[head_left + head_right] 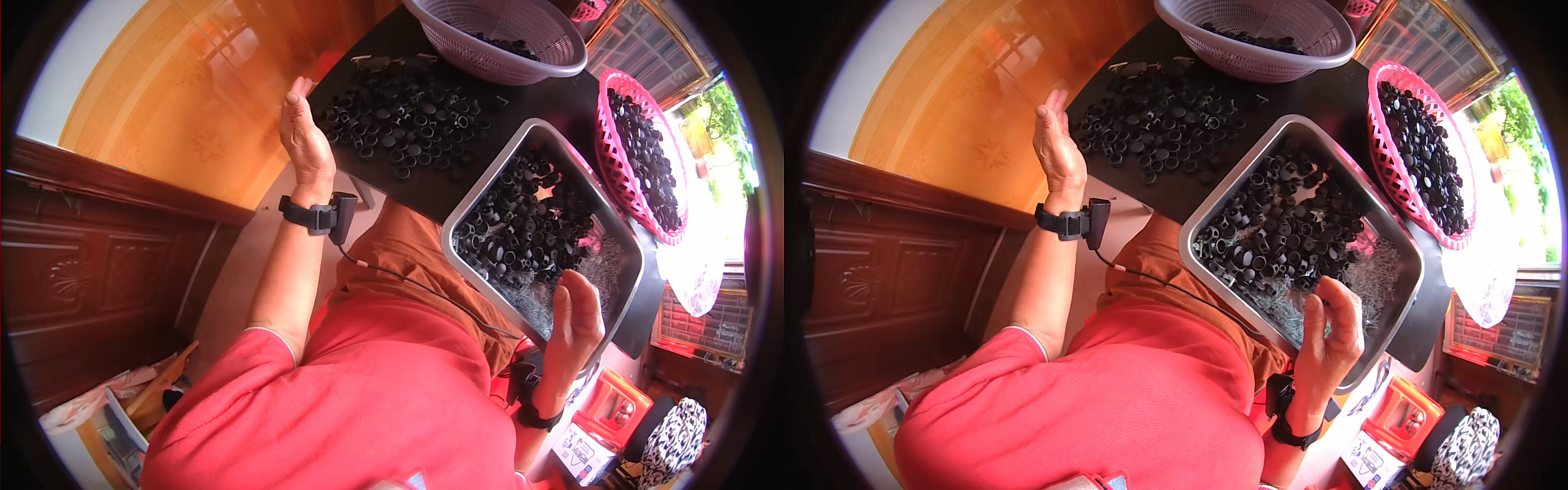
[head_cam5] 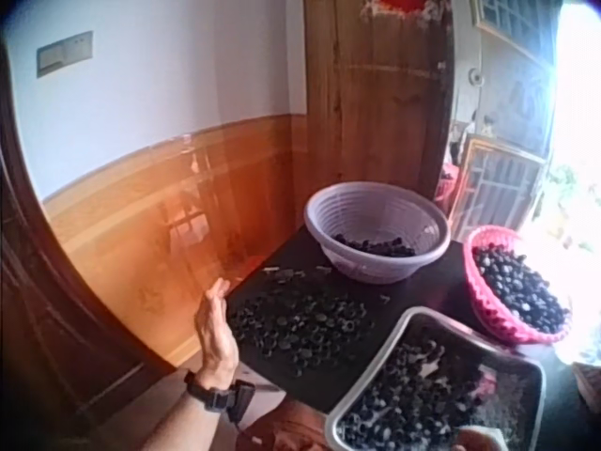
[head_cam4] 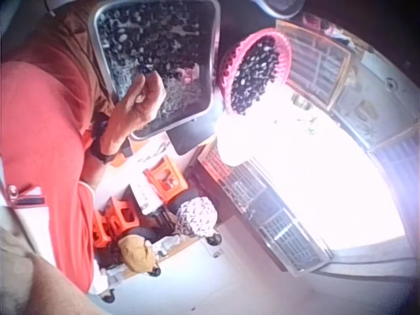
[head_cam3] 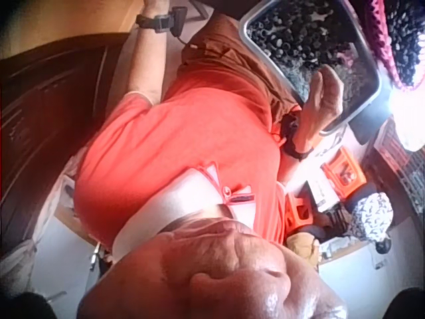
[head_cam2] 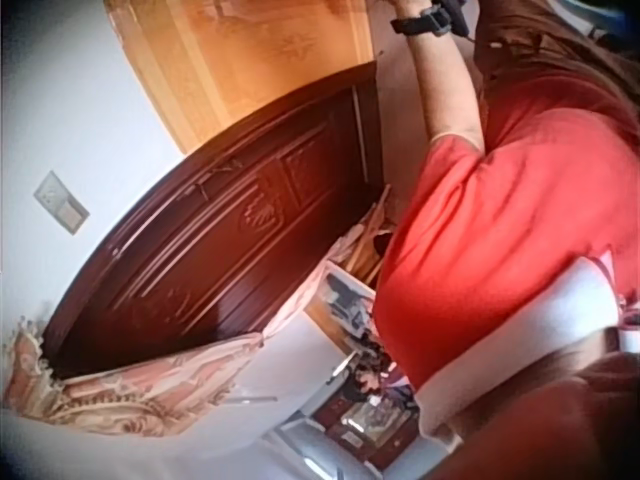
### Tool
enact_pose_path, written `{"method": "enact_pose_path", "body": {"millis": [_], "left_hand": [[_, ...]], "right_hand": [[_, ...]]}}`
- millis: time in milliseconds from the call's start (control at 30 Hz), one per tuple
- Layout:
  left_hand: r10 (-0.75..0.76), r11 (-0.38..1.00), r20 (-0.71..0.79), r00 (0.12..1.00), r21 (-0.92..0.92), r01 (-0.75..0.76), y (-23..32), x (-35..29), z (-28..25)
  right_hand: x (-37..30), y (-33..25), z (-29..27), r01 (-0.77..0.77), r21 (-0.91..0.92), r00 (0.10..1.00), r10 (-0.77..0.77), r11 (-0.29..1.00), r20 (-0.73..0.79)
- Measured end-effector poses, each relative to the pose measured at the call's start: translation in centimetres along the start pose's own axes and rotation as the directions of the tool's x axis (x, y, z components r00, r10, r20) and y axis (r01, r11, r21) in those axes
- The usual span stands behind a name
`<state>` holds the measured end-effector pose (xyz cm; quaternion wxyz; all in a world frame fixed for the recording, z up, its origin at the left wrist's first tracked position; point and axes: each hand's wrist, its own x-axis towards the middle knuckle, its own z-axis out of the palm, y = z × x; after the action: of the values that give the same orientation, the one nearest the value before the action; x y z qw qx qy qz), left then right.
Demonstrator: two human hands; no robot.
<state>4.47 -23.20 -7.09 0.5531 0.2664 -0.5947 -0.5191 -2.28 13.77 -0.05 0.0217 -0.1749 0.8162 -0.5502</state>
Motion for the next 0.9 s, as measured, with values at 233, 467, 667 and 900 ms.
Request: {"method": "enact_pose_path", "body": {"millis": [233,467,667,900], "left_hand": [[0.163,0.962,-0.052,0.985,0.229,-0.148,0.0,0.1,0.3],[0.128,0.988,-0.132,0.983,0.102,-0.115,1.4,-0.5,0.8],[0.089,0.990,-0.128,0.988,0.118,-0.073,1.8,-0.8,1.0],[0.032,0.999,-0.100,0.994,0.032,-0.029,1.5,-1.0,0.7]], "right_hand": [[1.6,-1.2,0.4,0.173,-0.318,0.983,-0.142,0.932,0.117],[2.6,-2.1,2.6,0.287,-0.325,0.938,-0.195,0.901,0.288],[3.9,-3.1,5.1,0.437,-0.355,0.854,-0.257,0.827,0.452],[3.9,-2.2,4.6,0.225,-0.362,0.955,-0.132,0.904,0.265]]}}
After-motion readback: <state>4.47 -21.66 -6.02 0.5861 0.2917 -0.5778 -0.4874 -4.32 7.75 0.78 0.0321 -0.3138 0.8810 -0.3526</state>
